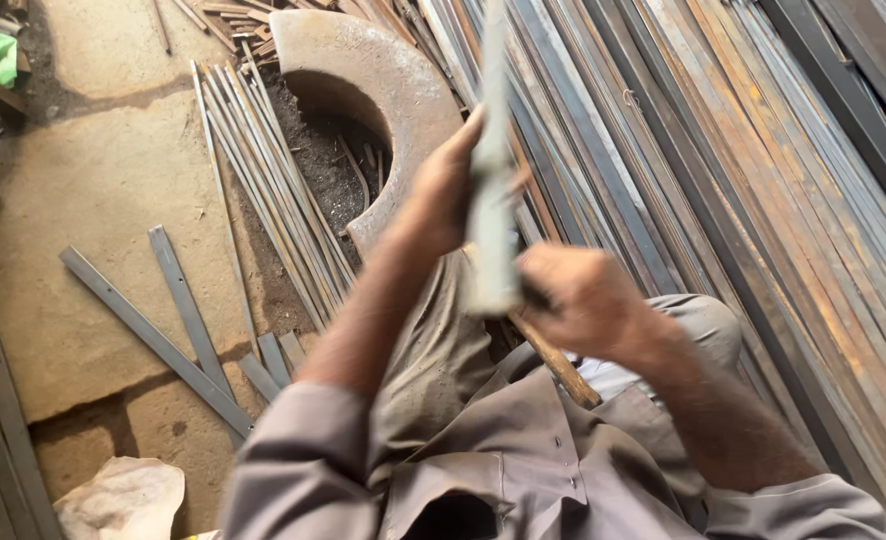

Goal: The person sits on the floor and repeatedly hammers metal bars on an anvil to shape them. They pick up bars from the floor, position them on the anvil, and strike them with a hammer, occasionally inspecting the bars before continuing.

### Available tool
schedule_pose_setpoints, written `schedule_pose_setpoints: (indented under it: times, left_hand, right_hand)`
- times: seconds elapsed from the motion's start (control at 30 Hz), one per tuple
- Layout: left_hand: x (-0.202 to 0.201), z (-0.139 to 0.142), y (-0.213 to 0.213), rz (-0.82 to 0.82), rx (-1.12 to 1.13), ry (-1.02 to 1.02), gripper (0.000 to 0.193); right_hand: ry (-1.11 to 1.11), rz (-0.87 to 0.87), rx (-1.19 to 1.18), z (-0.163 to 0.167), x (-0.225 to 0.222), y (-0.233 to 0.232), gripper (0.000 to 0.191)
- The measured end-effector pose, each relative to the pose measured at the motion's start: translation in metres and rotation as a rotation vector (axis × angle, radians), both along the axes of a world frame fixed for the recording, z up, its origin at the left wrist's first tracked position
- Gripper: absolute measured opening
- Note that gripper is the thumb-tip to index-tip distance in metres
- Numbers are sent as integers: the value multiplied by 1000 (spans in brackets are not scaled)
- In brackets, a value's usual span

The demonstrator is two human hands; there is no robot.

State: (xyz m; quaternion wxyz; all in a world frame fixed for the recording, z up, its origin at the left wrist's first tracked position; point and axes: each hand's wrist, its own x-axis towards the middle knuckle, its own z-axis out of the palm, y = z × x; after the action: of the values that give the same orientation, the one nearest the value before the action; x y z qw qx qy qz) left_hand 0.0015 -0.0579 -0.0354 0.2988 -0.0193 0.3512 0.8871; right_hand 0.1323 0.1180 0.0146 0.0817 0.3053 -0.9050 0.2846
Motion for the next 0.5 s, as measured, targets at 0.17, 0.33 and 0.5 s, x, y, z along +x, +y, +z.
schedule_pose_setpoints:
  times: [0.17,0.33,0.5]
  left_hand:
    - [22,-86,-130,-113,-1348,312,60]
    - [103,-167,-182,-91,-1605,391,66]
    - [171,-202,-178,126,-1636,337,55]
  right_hand:
    - [-163,-210,53,-115,5,16,37]
    - [-588,-280,59,-190,-2,10,76]
    - [-822,-326,456,-158,-45,42,67]
